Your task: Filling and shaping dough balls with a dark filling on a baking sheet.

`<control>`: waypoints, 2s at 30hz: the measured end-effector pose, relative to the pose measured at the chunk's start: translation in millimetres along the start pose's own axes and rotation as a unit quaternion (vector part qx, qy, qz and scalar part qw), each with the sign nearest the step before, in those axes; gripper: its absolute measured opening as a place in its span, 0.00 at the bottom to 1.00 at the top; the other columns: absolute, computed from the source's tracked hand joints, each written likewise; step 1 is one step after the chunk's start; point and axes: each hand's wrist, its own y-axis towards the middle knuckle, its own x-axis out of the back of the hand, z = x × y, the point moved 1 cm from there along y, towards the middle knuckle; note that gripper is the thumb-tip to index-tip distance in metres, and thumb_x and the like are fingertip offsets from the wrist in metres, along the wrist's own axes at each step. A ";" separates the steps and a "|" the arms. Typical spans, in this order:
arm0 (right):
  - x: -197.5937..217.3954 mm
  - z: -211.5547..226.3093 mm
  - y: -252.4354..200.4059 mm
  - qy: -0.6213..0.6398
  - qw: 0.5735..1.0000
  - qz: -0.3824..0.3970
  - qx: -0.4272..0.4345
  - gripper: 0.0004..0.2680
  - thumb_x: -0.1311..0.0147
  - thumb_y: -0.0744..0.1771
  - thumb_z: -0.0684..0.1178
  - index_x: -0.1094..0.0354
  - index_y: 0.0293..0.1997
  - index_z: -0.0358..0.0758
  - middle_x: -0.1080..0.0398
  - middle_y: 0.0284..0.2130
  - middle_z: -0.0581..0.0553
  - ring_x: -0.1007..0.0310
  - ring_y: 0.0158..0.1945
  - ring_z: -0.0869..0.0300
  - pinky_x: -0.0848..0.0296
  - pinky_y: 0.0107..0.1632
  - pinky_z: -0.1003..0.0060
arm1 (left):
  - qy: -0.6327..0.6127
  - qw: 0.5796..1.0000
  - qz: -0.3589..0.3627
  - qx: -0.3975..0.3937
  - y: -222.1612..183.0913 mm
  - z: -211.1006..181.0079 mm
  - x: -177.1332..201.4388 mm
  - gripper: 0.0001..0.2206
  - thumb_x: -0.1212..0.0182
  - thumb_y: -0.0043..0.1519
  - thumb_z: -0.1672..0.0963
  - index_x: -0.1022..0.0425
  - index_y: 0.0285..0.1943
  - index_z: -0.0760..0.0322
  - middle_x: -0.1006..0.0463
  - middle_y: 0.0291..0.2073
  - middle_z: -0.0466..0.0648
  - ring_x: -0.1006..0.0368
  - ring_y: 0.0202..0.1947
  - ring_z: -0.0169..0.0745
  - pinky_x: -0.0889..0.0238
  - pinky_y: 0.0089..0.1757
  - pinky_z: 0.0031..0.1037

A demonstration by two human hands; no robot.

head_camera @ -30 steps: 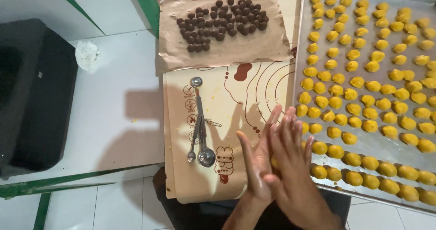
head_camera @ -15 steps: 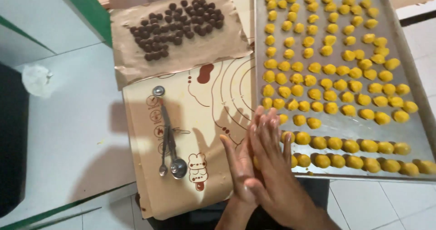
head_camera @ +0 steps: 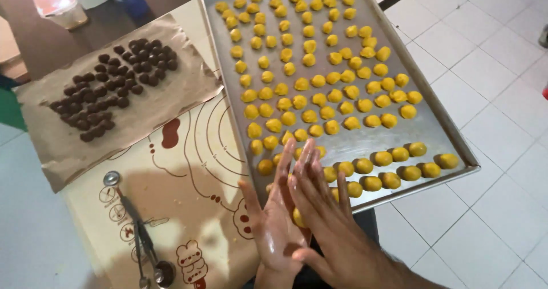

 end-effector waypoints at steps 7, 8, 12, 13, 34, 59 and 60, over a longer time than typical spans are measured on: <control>-3.2 7.1 25.5 0.100 0.992 -0.063 -0.041 0.32 0.76 0.70 0.73 0.73 0.79 0.42 0.77 0.79 0.34 0.87 0.81 0.42 0.83 0.76 0.41 | -0.023 0.999 0.015 -0.034 -10.1 49.8 33.4 0.37 0.74 0.70 0.38 0.55 0.82 0.60 0.54 0.79 0.61 0.59 0.79 0.54 0.67 0.72 0.46; -15.5 11.0 19.7 0.113 0.993 -0.031 -0.004 0.33 0.87 0.69 0.76 0.71 0.80 0.42 0.80 0.78 0.33 0.87 0.82 0.40 0.81 0.77 0.38 | 0.003 0.999 0.027 -0.026 -4.8 41.4 39.8 0.39 0.70 0.69 0.38 0.62 0.82 0.61 0.60 0.80 0.60 0.64 0.80 0.54 0.71 0.72 0.48; -60.1 7.4 -22.1 -0.089 0.993 0.004 0.071 0.23 0.67 0.76 0.57 0.65 0.79 0.36 0.71 0.78 0.32 0.75 0.81 0.39 0.65 0.78 0.36 | -0.039 0.998 0.033 -0.032 -7.5 4.4 30.4 0.42 0.69 0.67 0.37 0.65 0.84 0.63 0.64 0.80 0.63 0.67 0.80 0.57 0.73 0.73 0.44; -54.0 -0.3 -22.5 -0.089 0.993 0.004 0.072 0.23 0.67 0.76 0.57 0.65 0.79 0.36 0.71 0.78 0.32 0.75 0.81 0.39 0.65 0.78 0.36 | -0.038 0.998 0.032 -0.033 -9.4 6.9 25.8 0.42 0.69 0.67 0.37 0.65 0.84 0.63 0.64 0.80 0.63 0.67 0.80 0.57 0.73 0.73 0.44; -11.0 -14.5 11.5 0.049 0.993 -0.023 -0.101 0.36 0.86 0.66 0.78 0.74 0.79 0.45 0.84 0.78 0.41 0.96 0.79 0.48 0.93 0.72 0.43 | 0.026 0.999 -0.041 0.017 -11.0 23.9 3.6 0.44 0.71 0.64 0.33 0.56 0.82 0.59 0.55 0.78 0.58 0.52 0.75 0.60 0.48 0.67 0.45; -107.7 20.0 22.7 0.098 0.984 0.072 0.129 0.34 0.68 0.67 0.75 0.67 0.79 0.45 0.81 0.78 0.36 0.86 0.80 0.42 0.72 0.71 0.31 | 0.063 0.976 -0.151 -0.140 -49.7 -54.9 38.4 0.45 0.72 0.60 0.33 0.46 0.80 0.59 0.41 0.74 0.60 0.41 0.73 0.54 0.48 0.66 0.40; -119.0 13.2 10.8 0.055 0.984 0.020 0.168 0.31 0.63 0.69 0.70 0.61 0.79 0.42 0.73 0.79 0.36 0.79 0.82 0.46 0.71 0.76 0.42 | 0.090 0.975 -0.151 -0.139 -51.4 -60.6 36.8 0.46 0.76 0.60 0.32 0.47 0.80 0.58 0.42 0.75 0.60 0.41 0.73 0.55 0.48 0.66 0.41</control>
